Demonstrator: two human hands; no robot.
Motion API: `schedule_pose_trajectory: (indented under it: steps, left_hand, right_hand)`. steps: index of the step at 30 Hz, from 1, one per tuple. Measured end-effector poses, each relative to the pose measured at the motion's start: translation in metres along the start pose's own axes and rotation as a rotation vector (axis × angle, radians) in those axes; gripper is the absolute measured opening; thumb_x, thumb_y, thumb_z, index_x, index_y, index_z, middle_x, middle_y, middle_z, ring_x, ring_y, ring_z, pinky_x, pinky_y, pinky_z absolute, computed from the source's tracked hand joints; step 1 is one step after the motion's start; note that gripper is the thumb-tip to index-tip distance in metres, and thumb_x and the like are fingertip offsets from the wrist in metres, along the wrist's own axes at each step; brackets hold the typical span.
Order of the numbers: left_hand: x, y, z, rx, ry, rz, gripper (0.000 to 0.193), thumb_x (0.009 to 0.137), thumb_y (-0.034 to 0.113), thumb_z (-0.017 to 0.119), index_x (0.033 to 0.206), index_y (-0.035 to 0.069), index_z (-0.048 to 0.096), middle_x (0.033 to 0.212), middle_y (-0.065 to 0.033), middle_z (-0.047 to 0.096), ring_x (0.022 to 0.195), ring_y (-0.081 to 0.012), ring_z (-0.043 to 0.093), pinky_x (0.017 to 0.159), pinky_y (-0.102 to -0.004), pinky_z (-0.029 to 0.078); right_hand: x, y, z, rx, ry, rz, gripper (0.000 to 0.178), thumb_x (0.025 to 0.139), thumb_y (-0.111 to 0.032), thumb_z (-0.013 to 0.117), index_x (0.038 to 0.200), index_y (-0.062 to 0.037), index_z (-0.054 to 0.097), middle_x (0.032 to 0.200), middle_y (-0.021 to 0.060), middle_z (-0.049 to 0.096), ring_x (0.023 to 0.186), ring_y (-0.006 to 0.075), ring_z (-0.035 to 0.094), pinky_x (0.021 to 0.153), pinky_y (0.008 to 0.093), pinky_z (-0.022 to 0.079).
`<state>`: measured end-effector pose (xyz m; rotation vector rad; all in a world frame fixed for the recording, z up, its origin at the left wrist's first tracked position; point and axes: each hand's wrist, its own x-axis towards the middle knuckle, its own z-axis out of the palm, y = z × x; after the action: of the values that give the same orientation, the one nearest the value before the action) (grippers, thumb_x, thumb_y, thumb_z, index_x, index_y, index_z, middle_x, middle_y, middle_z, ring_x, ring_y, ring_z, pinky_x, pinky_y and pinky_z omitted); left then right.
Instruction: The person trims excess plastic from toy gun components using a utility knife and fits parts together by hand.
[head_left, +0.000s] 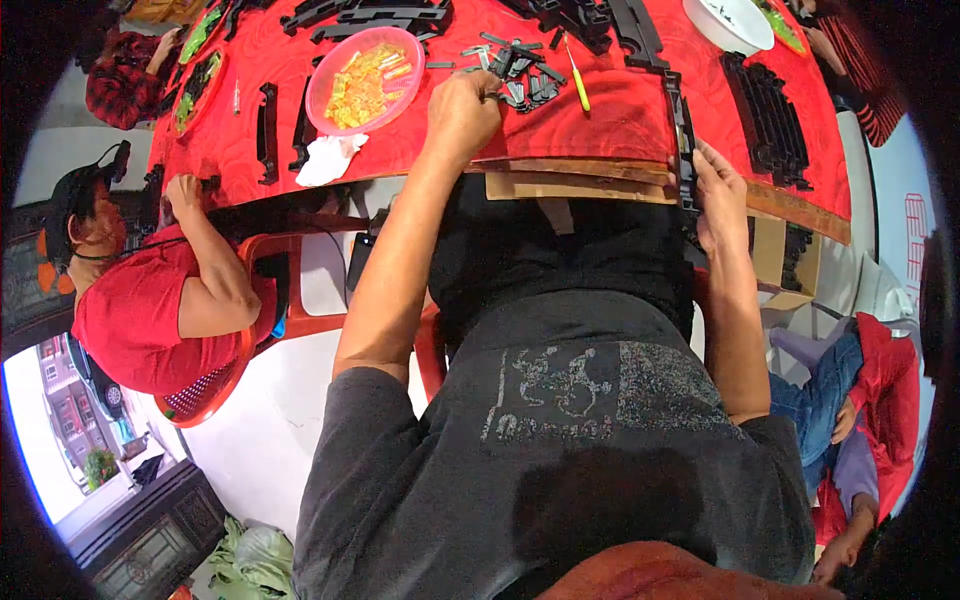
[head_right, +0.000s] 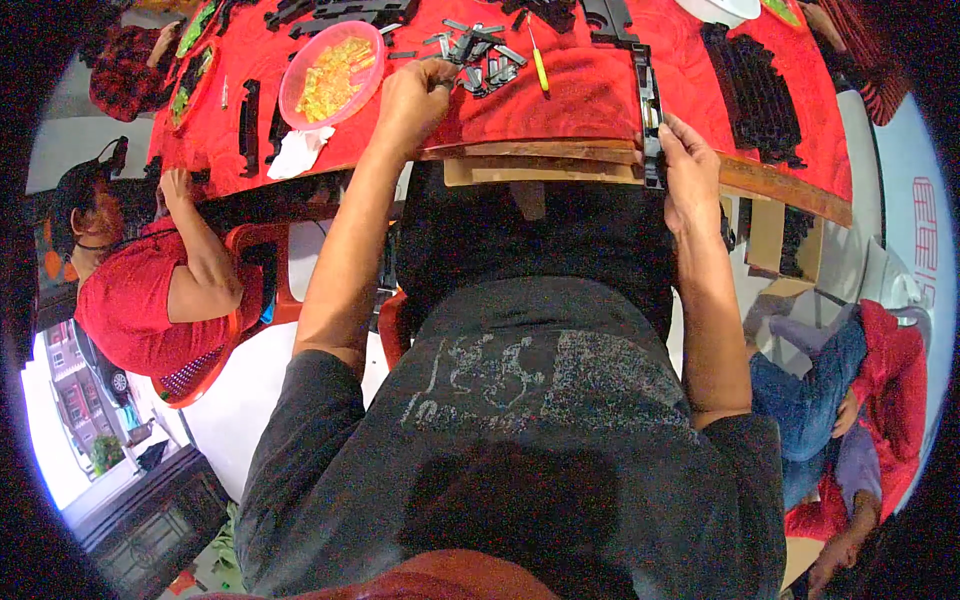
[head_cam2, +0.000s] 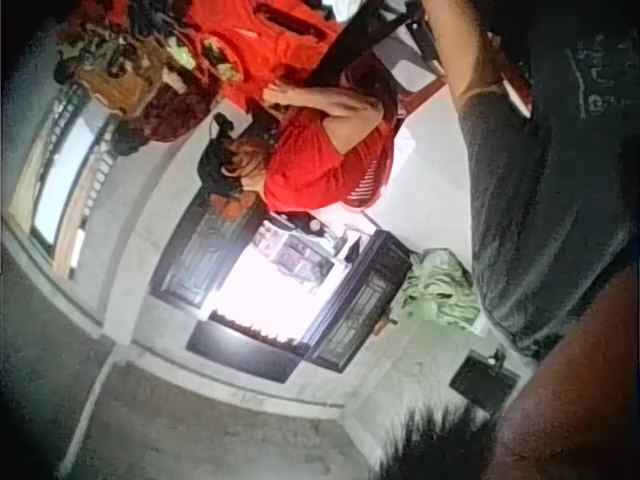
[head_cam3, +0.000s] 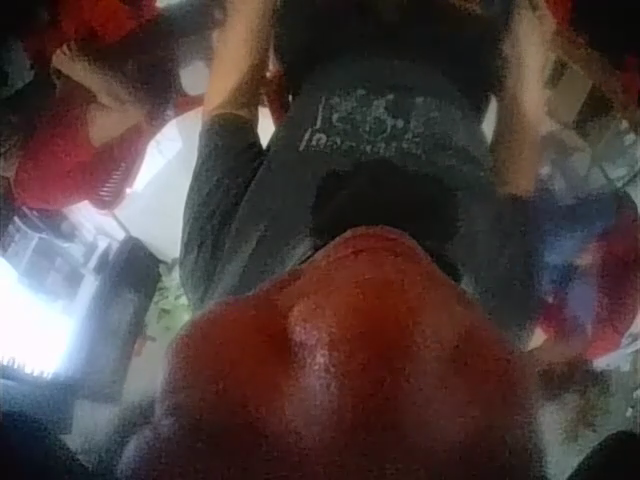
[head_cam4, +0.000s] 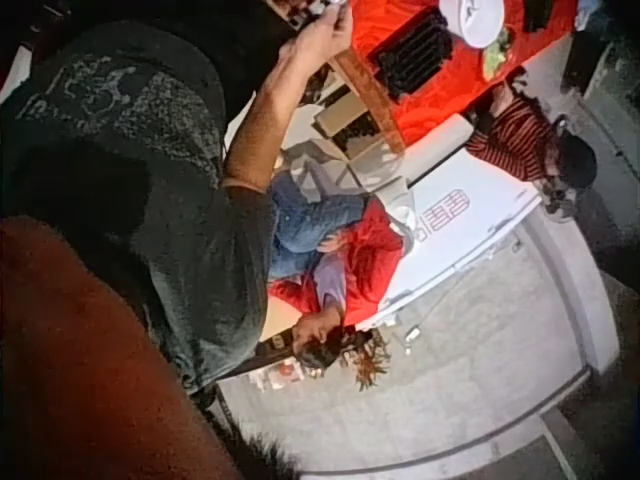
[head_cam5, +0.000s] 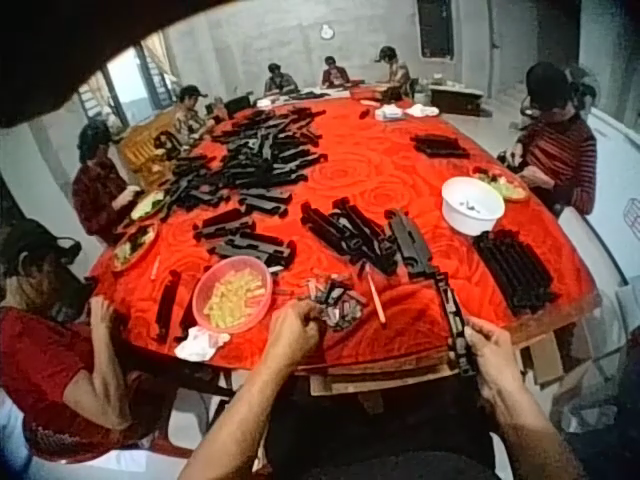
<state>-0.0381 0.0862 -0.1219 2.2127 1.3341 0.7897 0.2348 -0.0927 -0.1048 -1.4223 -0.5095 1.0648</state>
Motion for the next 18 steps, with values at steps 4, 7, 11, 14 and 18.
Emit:
schedule_pose_trajectory:
  steps: [4, 7, 11, 14, 18]
  left_hand:
    - [0.001, 0.004, 0.005, 0.051, 0.015, 0.063, 0.028, 0.073, 0.006, 0.059, 0.096, 0.013, 0.072, 0.095, -0.0203, 0.065, 0.089, -0.0371, 0.062, 0.079, -0.0455, 0.050]
    - [0.001, 0.013, 0.007, 0.146, -0.060, 0.107, 0.032, 0.072, 0.005, 0.059, 0.100, 0.015, 0.071, 0.099, -0.0195, 0.062, 0.093, -0.0374, 0.061, 0.081, -0.0454, 0.050]
    - [0.003, 0.009, 0.008, 0.203, -0.080, 0.191, 0.034, 0.072, 0.005, 0.059, 0.102, 0.015, 0.070, 0.100, -0.0199, 0.061, 0.094, -0.0378, 0.060, 0.082, -0.0456, 0.050]
    - [0.004, 0.013, 0.000, 0.257, -0.127, 0.236, 0.029, 0.071, 0.002, 0.059, 0.097, 0.010, 0.066, 0.099, -0.0198, 0.061, 0.094, -0.0384, 0.060, 0.080, -0.0459, 0.050]
    - [0.009, 0.016, -0.001, 0.223, -0.195, 0.256, 0.026, 0.072, 0.001, 0.057, 0.097, 0.008, 0.063, 0.098, -0.0220, 0.059, 0.095, -0.0413, 0.059, 0.078, -0.0477, 0.049]
  right_hand:
    - [0.003, 0.004, -0.001, 0.016, -0.007, 0.001, 0.031, 0.095, -0.014, 0.054, 0.119, 0.0049, 0.055, 0.086, 0.0099, 0.067, 0.067, 0.0142, 0.064, 0.059, 0.0262, 0.052]
    - [0.004, 0.008, -0.003, 0.034, 0.009, -0.013, 0.030, 0.094, -0.015, 0.057, 0.116, 0.0054, 0.057, 0.086, 0.0086, 0.066, 0.069, 0.0132, 0.063, 0.061, 0.0255, 0.052]
    - [-0.006, 0.000, 0.003, 0.064, 0.003, 0.022, 0.028, 0.093, -0.014, 0.059, 0.114, 0.0048, 0.059, 0.085, 0.0062, 0.066, 0.069, 0.0121, 0.063, 0.062, 0.0246, 0.051]
    - [-0.007, 0.001, 0.003, 0.082, -0.017, 0.035, 0.026, 0.093, -0.015, 0.059, 0.109, 0.0040, 0.061, 0.082, 0.0045, 0.066, 0.066, 0.0121, 0.062, 0.061, 0.0239, 0.050]
    - [-0.006, 0.003, -0.007, 0.099, -0.047, 0.050, 0.025, 0.092, -0.014, 0.059, 0.110, 0.0033, 0.061, 0.087, 0.0079, 0.068, 0.072, 0.0148, 0.065, 0.066, 0.0261, 0.054]
